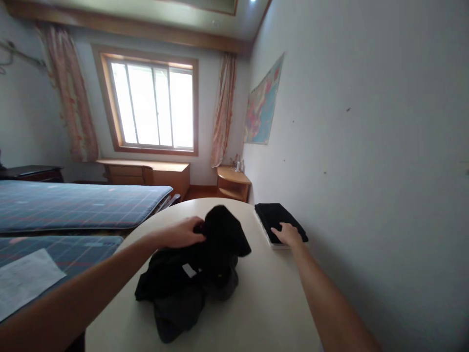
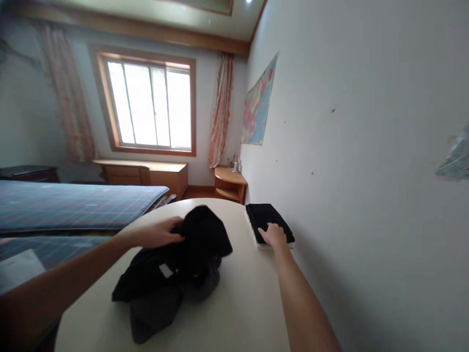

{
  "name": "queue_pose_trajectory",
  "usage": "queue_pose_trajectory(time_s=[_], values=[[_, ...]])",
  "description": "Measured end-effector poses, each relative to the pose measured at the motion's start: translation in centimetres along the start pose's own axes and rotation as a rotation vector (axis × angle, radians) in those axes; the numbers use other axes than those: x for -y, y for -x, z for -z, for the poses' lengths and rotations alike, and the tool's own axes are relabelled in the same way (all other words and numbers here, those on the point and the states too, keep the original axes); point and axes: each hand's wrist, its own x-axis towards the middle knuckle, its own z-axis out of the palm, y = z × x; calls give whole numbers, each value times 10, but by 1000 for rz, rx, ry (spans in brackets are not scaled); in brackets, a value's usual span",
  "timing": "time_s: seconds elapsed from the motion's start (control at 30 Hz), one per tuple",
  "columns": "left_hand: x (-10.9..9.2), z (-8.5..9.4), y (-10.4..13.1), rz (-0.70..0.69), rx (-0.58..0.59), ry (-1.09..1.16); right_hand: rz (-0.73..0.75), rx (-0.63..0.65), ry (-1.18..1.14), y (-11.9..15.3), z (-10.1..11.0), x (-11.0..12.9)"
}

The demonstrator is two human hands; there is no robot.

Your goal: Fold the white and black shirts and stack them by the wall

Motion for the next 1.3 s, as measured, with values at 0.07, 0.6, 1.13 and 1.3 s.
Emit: queue_pose_trajectory(time_s=[0.07,0.6,1.13,1.3], values=[[19,-23,9,30,179,-103,-24,-26,56,5,-12,-7],[-39,-44,-16,-245,-207,-66,469,-756,-692,21,131,81],[-145,14,-30,-160,-344,1039,760,-40,-238,87,207,120],[-152,46,-29,-285,-311,1197,505,124,141,88,201,124]])
